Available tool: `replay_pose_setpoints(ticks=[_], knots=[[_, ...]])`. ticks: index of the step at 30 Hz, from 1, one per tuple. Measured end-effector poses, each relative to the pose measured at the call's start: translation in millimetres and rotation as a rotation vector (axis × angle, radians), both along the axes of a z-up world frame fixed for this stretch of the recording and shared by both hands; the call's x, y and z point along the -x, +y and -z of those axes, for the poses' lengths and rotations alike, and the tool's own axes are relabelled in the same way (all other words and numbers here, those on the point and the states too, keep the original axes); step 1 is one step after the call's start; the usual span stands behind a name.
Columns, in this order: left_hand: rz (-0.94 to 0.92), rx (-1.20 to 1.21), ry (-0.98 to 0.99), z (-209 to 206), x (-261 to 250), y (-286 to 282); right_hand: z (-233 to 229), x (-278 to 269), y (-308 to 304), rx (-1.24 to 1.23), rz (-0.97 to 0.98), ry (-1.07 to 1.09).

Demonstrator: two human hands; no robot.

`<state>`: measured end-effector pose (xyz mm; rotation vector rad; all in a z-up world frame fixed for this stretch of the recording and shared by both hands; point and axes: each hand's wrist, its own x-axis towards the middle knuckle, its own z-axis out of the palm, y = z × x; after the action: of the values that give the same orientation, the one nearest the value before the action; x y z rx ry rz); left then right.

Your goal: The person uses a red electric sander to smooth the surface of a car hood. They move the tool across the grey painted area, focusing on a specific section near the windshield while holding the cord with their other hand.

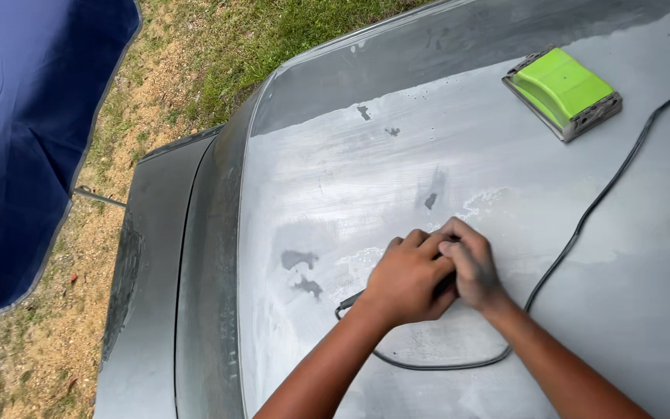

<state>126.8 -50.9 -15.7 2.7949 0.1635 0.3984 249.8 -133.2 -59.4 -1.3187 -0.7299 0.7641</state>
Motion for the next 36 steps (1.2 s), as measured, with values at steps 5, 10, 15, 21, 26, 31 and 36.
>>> replay_pose_setpoints(ticks=[5,10,15,21,26,31,36], knots=[[-0.099,0.189,-0.004,-1,-110,-55,-54,-82,-74,0.178,0.001,-0.244],[-0.217,0.503,0.129,-8,-189,-86,-98,-96,-73,0.549,0.299,-0.167],[-0.059,0.55,0.225,2,-166,-65,-46,-135,-58,0.448,0.141,-0.452],[-0.391,0.718,-0.113,-7,-38,-38,-51,-56,25,0.51,-0.214,-0.541],[-0.536,0.737,-0.165,-16,58,-16,-77,45,66,0.512,-0.361,-0.538],[-0.589,0.698,-0.198,-41,152,-4,-89,138,85,0.422,-0.466,-0.672],[-0.789,0.657,-0.112,-43,203,3,-135,213,78,0.453,-0.634,-0.897]])
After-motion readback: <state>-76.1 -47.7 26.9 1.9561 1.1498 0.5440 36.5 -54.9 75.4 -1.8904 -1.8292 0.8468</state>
